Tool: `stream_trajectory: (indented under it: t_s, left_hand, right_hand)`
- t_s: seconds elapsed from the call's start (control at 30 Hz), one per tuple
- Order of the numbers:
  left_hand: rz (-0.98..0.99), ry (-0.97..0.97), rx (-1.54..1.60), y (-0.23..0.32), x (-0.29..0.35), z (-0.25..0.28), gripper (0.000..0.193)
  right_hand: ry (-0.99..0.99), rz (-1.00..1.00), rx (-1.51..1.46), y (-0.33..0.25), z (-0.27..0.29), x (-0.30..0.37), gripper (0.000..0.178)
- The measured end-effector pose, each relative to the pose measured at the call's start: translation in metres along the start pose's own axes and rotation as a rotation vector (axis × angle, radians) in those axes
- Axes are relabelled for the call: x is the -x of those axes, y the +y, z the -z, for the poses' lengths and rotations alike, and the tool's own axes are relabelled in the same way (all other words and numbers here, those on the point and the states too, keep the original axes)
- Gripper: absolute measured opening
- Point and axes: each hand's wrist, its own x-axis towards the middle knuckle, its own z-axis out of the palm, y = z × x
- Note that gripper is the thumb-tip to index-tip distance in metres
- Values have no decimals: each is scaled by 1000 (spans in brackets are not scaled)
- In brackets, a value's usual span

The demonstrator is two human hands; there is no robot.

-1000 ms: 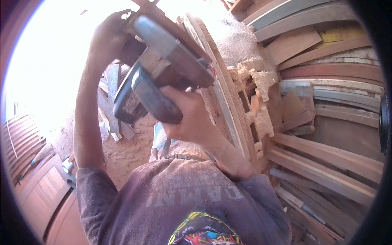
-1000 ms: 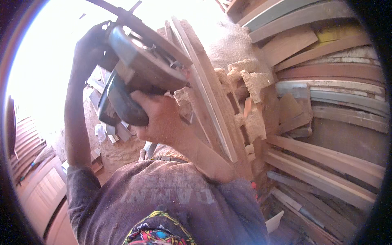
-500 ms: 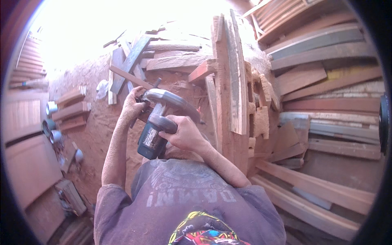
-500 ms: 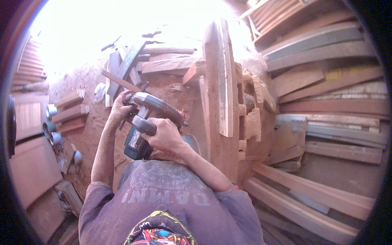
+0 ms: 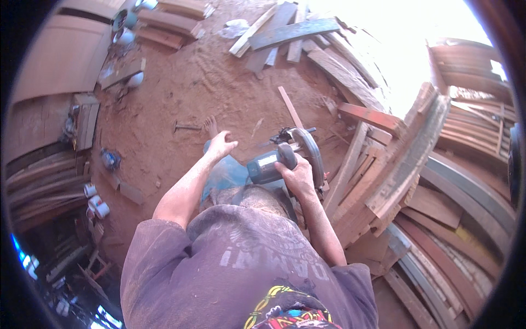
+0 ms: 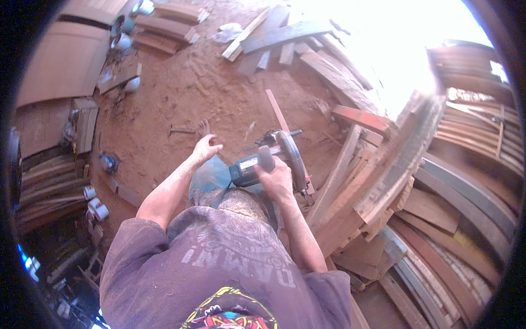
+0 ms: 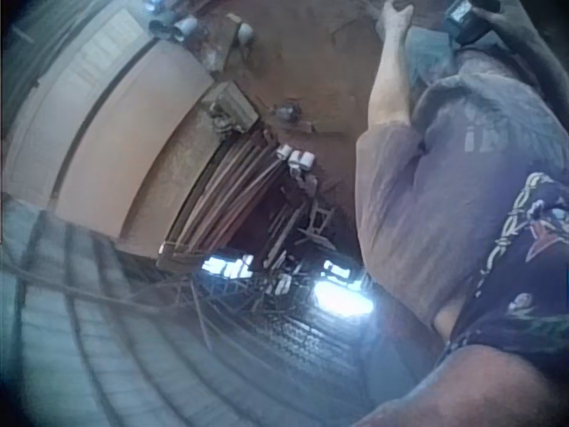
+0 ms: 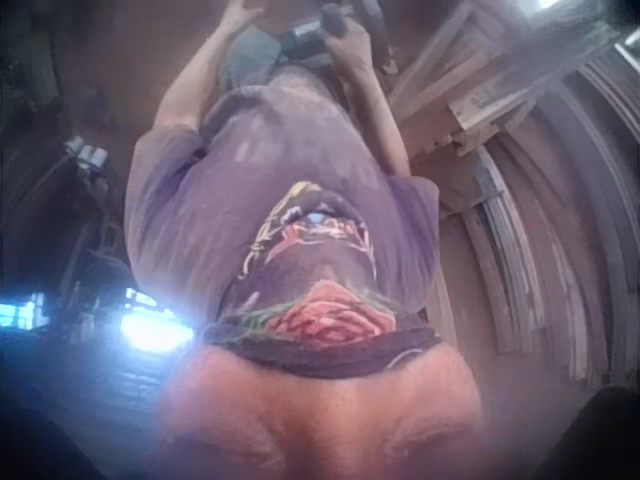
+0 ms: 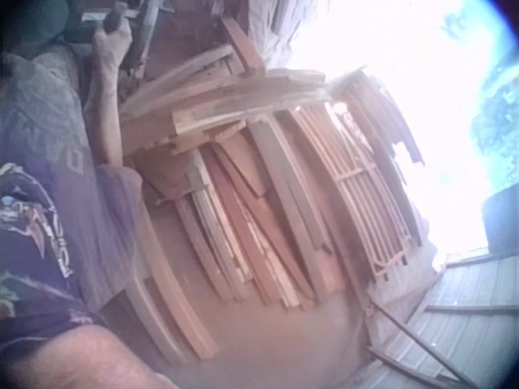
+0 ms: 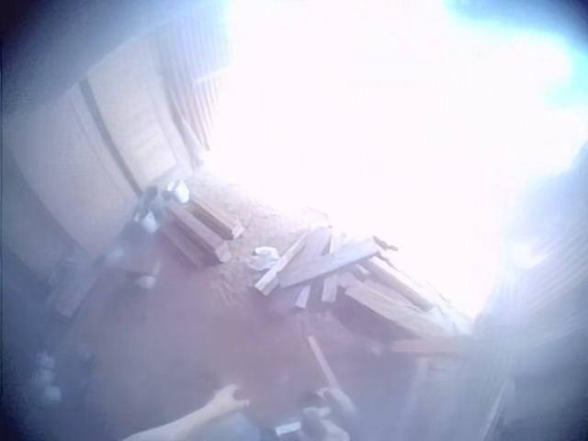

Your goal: The person uses a circular saw to cut wooden planks and a hand planer to smooth the cut edges. They handle the planks, position them for cutting, and move the cut pieces aside.

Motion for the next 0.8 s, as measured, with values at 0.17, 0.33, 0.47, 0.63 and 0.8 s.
stream_trajectory:
  t_s: [0.17, 0.33, 0.47, 0.63, 0.8]
  left_hand:
    - [275, -59, -261, -103, 54, 21, 93]
    - [462, -350, -196, -171, 55, 3, 114]
    - [550, -424, -400, -136, 49, 26, 125]
    - [537, -358, -492, -160, 17, 51, 128]
    - [553, -316, -531, -171, -3, 74, 117]
  right_hand:
    - [-110, -109, 224, 6, -54, -39, 44]
    - [-194, -105, 251, 29, -121, -95, 38]
    - [-284, -98, 286, 53, -180, -168, 43]
    - [-312, 7, 351, 73, -257, -277, 46]
    - [-303, 123, 466, 82, -321, -386, 45]
